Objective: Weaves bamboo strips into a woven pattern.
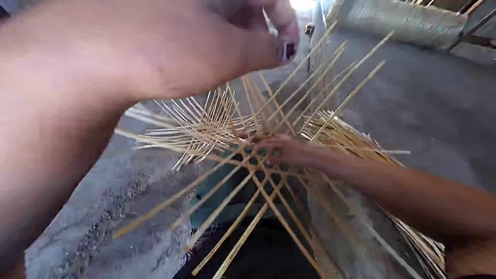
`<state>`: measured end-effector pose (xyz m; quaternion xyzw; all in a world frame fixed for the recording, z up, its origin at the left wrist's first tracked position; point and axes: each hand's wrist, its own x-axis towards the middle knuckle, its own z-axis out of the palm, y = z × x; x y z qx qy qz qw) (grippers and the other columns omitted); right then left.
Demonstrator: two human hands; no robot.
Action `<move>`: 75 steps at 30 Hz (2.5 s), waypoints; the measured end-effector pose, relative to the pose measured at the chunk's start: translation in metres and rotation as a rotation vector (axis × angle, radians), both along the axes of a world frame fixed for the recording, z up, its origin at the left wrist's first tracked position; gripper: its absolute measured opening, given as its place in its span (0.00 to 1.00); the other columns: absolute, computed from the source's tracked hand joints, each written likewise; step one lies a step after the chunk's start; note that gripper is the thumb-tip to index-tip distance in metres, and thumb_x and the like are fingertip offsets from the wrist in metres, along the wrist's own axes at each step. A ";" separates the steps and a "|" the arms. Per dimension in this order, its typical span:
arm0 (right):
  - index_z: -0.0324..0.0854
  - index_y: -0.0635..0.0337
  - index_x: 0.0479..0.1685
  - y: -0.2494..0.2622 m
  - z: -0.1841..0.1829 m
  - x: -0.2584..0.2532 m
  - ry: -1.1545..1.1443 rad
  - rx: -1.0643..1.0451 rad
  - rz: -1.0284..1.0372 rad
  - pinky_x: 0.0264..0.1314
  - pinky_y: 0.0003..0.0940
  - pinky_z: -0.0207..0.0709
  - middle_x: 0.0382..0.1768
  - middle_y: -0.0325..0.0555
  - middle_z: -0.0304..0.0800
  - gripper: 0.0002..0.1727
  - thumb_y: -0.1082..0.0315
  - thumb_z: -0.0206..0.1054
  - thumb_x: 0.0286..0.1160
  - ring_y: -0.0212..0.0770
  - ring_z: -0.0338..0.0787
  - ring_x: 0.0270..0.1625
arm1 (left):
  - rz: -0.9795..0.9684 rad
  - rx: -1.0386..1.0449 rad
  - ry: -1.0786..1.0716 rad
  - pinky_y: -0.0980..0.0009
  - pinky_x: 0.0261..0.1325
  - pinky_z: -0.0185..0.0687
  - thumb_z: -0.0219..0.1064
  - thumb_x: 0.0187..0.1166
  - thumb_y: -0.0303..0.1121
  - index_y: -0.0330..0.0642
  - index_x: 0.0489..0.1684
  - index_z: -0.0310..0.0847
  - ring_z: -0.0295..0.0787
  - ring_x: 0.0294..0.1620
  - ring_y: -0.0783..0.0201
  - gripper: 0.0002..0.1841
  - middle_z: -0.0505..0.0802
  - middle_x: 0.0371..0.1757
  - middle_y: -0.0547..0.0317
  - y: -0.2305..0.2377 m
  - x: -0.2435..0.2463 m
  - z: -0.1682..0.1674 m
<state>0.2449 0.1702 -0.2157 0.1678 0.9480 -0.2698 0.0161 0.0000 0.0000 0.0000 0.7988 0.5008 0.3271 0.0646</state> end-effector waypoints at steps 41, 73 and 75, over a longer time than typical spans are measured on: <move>0.53 0.47 0.94 0.061 -0.097 0.030 0.294 -1.122 -0.482 0.71 0.41 0.83 0.64 0.53 0.91 0.29 0.55 0.40 0.96 0.46 0.93 0.63 | 0.167 -0.327 0.194 0.22 0.85 0.32 0.47 0.85 0.63 0.71 0.90 0.61 0.47 0.95 0.40 0.32 0.73 0.86 0.52 -0.001 0.086 -0.388; 0.80 0.63 0.59 0.036 -0.100 -0.038 0.628 -0.871 -1.119 0.40 0.41 0.91 0.35 0.50 0.95 0.24 0.55 0.42 0.96 0.44 0.96 0.33 | 0.171 -0.263 0.155 0.23 0.86 0.34 0.52 0.83 0.61 0.69 0.87 0.66 0.50 0.93 0.40 0.31 0.77 0.82 0.51 -0.001 0.084 -0.395; 0.69 0.67 0.76 0.045 -0.095 -0.045 0.379 -0.865 -1.053 0.46 0.42 0.93 0.55 0.59 0.93 0.23 0.62 0.44 0.93 0.50 0.98 0.44 | 0.173 -0.266 0.161 0.23 0.86 0.34 0.52 0.84 0.61 0.69 0.87 0.66 0.50 0.93 0.40 0.31 0.77 0.82 0.51 -0.001 0.084 -0.395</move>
